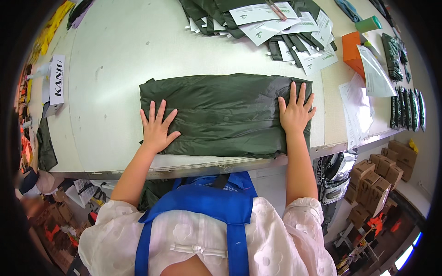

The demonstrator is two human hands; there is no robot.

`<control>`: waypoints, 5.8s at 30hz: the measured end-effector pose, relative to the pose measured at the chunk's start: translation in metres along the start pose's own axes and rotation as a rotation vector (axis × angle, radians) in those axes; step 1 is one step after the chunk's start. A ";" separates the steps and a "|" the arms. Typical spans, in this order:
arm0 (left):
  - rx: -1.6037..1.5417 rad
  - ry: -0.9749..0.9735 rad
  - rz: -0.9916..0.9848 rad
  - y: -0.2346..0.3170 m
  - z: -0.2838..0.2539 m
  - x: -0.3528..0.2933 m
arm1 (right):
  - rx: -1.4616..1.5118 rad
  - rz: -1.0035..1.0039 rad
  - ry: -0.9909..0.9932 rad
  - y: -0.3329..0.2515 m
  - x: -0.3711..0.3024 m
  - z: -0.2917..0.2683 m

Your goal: The person folds a green raincoat on a white table, smoothing the fabric and aligning edges. The person then places the folded raincoat into a clear plastic bag and sets it aside.

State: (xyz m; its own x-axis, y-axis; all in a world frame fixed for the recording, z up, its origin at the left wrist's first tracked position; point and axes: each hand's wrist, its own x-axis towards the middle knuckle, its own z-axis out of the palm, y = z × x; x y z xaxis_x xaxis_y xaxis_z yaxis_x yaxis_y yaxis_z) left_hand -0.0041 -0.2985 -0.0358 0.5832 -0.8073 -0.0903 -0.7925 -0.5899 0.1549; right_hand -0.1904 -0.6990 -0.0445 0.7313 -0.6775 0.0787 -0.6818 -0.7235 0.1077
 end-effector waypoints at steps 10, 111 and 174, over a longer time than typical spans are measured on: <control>-1.425 -0.098 -0.835 -0.048 -0.049 -0.011 | 1.394 -0.103 -0.173 -0.156 -0.084 -0.055; -1.719 -0.206 -0.633 0.080 -0.074 0.020 | 0.359 -1.155 -0.608 -0.081 -0.060 -0.164; -0.253 0.138 -0.295 0.101 0.014 -0.086 | 2.153 0.469 -1.490 -0.154 -0.023 -0.049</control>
State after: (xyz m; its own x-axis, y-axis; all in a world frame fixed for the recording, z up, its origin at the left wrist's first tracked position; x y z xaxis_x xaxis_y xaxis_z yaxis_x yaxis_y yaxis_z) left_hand -0.1373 -0.2891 -0.0264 0.8110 -0.5839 -0.0367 -0.5288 -0.7584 0.3809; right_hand -0.1017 -0.5657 -0.0139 0.7747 0.2530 -0.5795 -0.4875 0.8227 -0.2925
